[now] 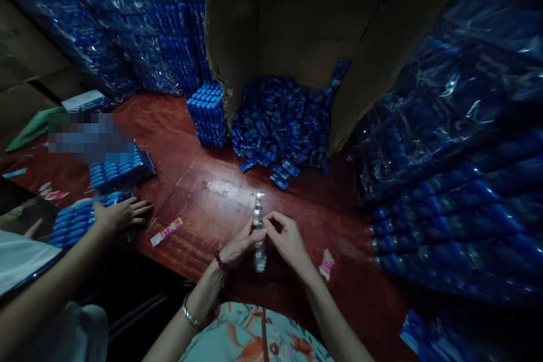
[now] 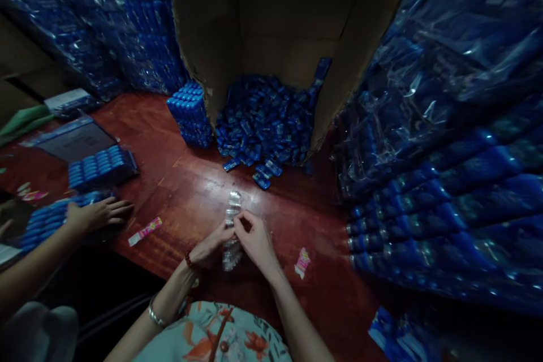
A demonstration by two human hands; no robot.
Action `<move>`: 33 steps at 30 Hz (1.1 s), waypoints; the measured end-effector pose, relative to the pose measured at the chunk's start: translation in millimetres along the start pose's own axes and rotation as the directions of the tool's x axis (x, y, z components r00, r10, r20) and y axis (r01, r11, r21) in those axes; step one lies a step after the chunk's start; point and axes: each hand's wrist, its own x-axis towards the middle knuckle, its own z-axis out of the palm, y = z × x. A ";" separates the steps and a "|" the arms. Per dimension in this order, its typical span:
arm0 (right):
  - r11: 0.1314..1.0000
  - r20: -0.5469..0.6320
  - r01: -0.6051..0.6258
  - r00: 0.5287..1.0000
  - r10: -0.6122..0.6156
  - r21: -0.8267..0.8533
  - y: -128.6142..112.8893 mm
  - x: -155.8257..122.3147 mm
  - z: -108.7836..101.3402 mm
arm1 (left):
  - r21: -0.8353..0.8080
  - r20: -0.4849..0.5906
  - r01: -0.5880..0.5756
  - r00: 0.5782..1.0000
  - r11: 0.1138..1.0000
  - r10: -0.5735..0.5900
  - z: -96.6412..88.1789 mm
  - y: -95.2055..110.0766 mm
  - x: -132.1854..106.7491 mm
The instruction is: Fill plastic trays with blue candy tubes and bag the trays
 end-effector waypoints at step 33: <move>0.896 0.112 -0.110 0.991 0.067 0.431 5.2 3.7 2.9 | 0.237 0.173 -0.160 0.978 0.958 0.120 -6.5 13.9 12.1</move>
